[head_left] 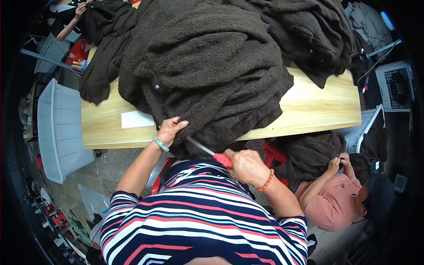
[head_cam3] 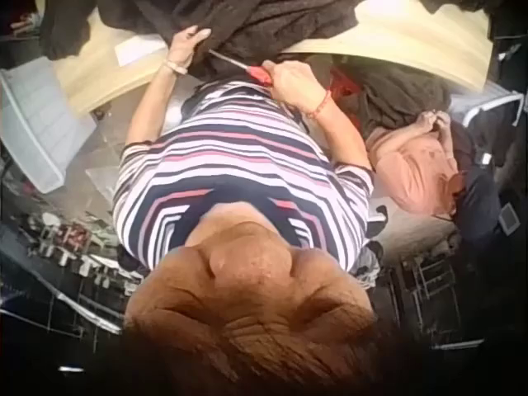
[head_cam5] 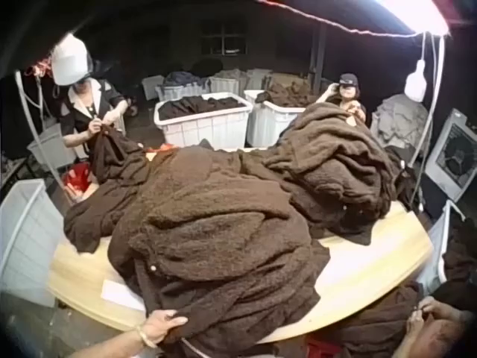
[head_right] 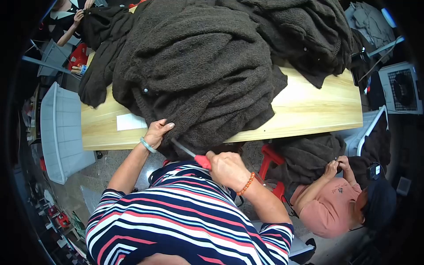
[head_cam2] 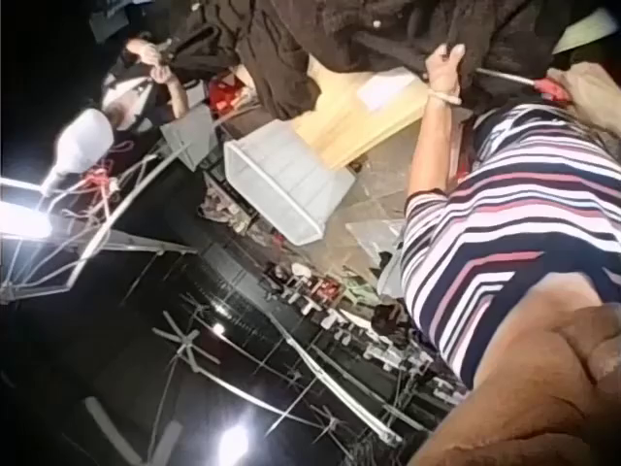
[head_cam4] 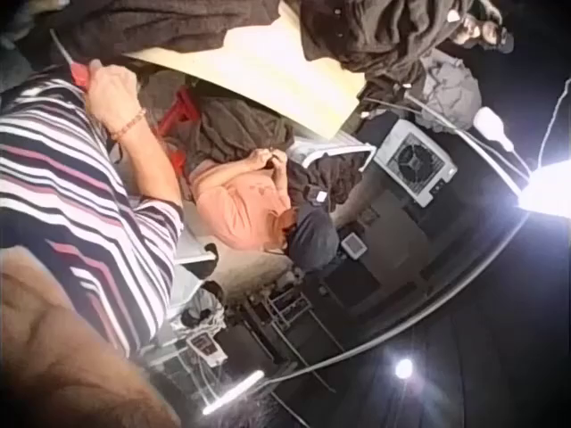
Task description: Trimming loose threads and excess fabric from knitted garments using a pair of scissors.
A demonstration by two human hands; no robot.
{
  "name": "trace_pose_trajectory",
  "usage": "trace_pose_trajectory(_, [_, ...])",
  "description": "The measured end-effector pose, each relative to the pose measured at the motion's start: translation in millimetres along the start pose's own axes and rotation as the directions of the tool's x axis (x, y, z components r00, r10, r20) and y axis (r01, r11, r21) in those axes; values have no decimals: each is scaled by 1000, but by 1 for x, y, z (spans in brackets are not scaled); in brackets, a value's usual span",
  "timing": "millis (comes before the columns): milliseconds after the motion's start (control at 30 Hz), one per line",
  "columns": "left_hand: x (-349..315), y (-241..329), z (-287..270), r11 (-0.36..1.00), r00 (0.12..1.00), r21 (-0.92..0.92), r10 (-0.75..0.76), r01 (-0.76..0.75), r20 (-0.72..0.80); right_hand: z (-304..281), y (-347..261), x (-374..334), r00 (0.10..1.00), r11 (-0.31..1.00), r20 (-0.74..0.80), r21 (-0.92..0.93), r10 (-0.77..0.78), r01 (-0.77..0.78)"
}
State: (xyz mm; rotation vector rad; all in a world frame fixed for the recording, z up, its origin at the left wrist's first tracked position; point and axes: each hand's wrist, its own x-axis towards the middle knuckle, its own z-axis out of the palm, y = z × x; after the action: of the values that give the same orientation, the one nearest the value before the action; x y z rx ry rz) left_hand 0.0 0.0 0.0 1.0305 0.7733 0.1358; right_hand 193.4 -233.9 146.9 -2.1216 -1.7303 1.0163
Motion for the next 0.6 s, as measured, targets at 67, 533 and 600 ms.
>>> trace_pose_trajectory(67, [1,3,7,988,999,149,-40,37,20,1,2,-9,997,995,14,57,-78,77])
trace_pose_trajectory(533, [91,37,98,897,963,354,263,-264,53,-37,28,-20,918,936,-229,-65,324,-347])
trace_pose_trajectory(600, [87,21,88,911,956,298,294,-284,14,-27,20,-22,965,966,-102,-64,242,-249])
